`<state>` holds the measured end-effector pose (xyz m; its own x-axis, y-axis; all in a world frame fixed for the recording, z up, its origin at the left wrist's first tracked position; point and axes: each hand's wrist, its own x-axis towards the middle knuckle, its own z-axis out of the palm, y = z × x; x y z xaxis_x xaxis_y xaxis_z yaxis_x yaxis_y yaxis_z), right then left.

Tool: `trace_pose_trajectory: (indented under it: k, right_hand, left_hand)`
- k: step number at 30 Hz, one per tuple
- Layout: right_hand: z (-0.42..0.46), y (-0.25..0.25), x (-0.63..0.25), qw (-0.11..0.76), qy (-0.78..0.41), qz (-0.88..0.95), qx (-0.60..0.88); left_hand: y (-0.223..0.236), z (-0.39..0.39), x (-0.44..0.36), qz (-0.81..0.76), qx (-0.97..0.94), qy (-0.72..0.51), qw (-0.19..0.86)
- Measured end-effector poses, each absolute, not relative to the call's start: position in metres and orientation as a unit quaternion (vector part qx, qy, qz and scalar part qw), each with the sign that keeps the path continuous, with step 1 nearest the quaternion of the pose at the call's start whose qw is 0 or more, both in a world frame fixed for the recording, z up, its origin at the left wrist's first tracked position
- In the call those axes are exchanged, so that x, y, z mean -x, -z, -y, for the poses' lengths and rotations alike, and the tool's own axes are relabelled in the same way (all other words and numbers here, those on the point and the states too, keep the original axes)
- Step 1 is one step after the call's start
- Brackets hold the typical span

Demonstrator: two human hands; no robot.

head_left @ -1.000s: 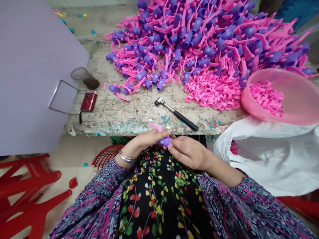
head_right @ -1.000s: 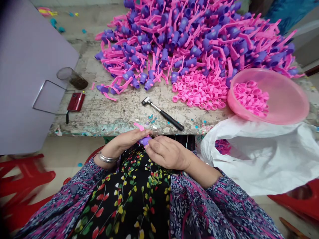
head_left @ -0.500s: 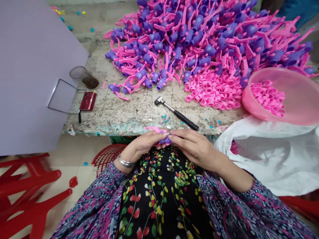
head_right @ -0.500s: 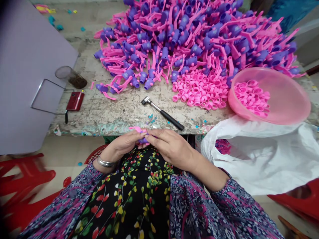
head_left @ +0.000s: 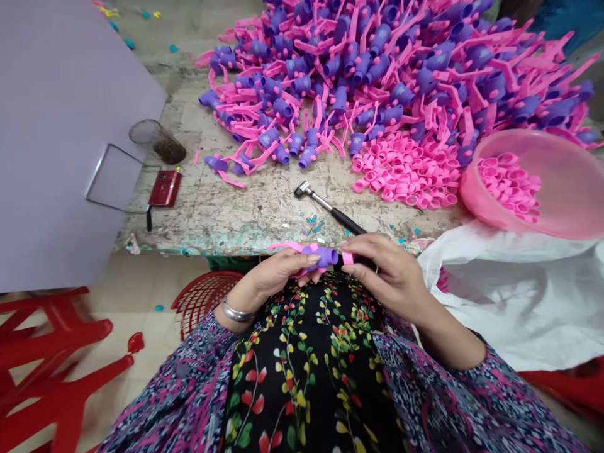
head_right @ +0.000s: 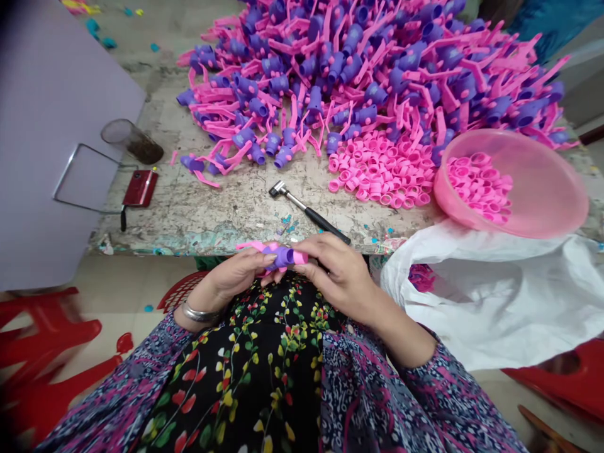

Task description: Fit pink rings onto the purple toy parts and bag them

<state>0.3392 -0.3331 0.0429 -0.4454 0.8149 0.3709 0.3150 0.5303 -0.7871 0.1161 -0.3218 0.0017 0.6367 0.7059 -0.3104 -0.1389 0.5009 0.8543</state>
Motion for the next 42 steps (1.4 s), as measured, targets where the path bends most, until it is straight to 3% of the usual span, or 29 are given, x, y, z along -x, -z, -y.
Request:
trace_pose_trajectory:
  k: [6, 11, 42]
  right_hand:
    - [0.335, -0.028, -0.334, 0.438, -0.643, 0.492, 0.391]
    - [0.334, -0.021, -0.33, 0.444, -0.729, 0.359, 0.377]
    - [0.337, -0.015, -0.328, 0.446, -0.716, 0.374, 0.386]
  left_hand:
    - [-0.002, 0.325, -0.115, -0.32, -0.379, -0.257, 0.83]
    - [-0.003, 0.326, -0.116, -0.314, -0.381, -0.262, 0.829]
    - [-0.013, 0.331, -0.118, -0.376, -0.389, -0.232, 0.808]
